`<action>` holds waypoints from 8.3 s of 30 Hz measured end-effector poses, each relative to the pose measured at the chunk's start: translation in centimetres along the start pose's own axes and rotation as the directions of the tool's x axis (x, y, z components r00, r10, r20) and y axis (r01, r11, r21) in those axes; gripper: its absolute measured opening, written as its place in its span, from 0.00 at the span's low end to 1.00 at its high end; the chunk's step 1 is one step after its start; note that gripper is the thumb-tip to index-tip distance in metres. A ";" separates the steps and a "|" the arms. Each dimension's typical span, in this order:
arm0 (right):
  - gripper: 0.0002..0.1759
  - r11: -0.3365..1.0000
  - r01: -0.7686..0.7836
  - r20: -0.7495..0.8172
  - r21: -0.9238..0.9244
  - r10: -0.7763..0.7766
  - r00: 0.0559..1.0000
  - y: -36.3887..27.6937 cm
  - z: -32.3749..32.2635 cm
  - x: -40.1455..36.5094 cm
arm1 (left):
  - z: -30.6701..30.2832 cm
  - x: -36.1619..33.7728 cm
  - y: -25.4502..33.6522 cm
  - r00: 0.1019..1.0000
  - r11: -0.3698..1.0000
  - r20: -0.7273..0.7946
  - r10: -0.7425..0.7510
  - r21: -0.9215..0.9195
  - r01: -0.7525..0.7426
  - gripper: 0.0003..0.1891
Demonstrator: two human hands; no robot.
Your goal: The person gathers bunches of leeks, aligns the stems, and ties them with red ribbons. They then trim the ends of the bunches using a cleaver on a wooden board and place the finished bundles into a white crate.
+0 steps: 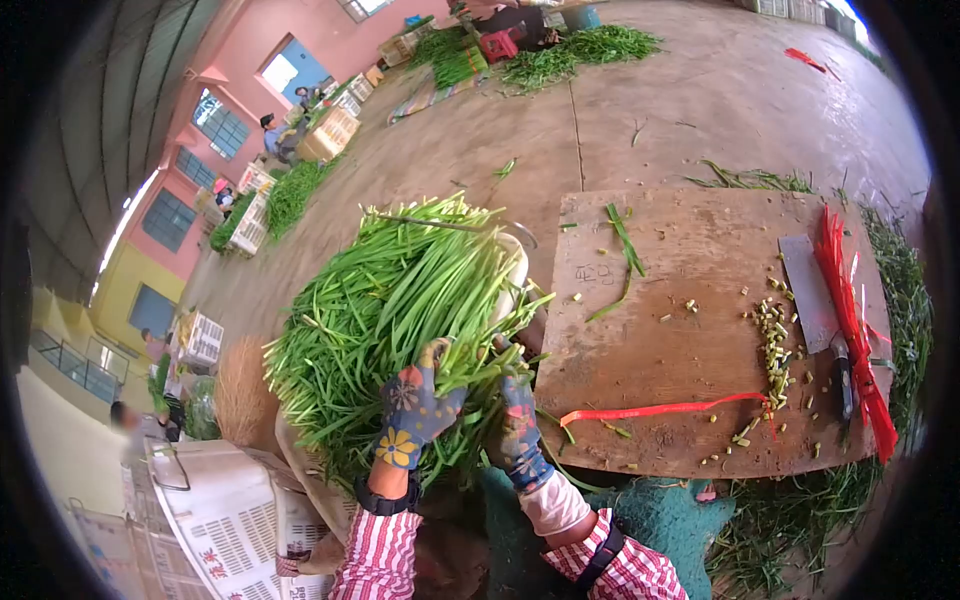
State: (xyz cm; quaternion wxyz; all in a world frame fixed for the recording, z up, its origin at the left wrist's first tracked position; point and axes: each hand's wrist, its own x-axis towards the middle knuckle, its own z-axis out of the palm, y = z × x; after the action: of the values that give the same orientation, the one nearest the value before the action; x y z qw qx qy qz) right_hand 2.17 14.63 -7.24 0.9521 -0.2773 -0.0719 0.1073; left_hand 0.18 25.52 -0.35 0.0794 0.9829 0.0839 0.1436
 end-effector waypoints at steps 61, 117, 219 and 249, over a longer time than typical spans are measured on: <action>0.18 0.981 -0.053 -0.234 -0.189 0.007 0.972 1.7 -3.2 0.6 | 9.7 14.5 -0.8 0.987 0.865 0.144 0.074 0.483 -0.136 0.22; 0.35 0.589 0.770 0.240 -0.245 -0.733 0.636 -39.1 -22.3 3.3 | 2.9 -18.4 -1.7 0.965 0.493 -0.038 -0.260 -0.864 0.099 0.20; 0.15 0.817 -0.204 -0.261 -0.540 0.068 0.963 -28.9 -12.1 -27.7 | 6.4 -18.9 30.3 0.715 -0.471 0.435 0.548 -0.546 0.693 0.16; 0.19 -0.155 -0.282 -0.161 -0.947 -0.529 0.833 -40.5 -20.3 -21.5 | -1.7 -13.7 31.2 0.788 -0.767 0.155 0.595 -0.182 0.615 0.12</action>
State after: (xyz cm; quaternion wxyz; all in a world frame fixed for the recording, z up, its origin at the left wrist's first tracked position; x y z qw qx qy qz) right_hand -7.94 -34.39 -3.85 0.3852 -0.9021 0.1040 -0.1647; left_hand -8.88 -7.22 3.22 0.9651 0.0782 -0.1079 -0.2253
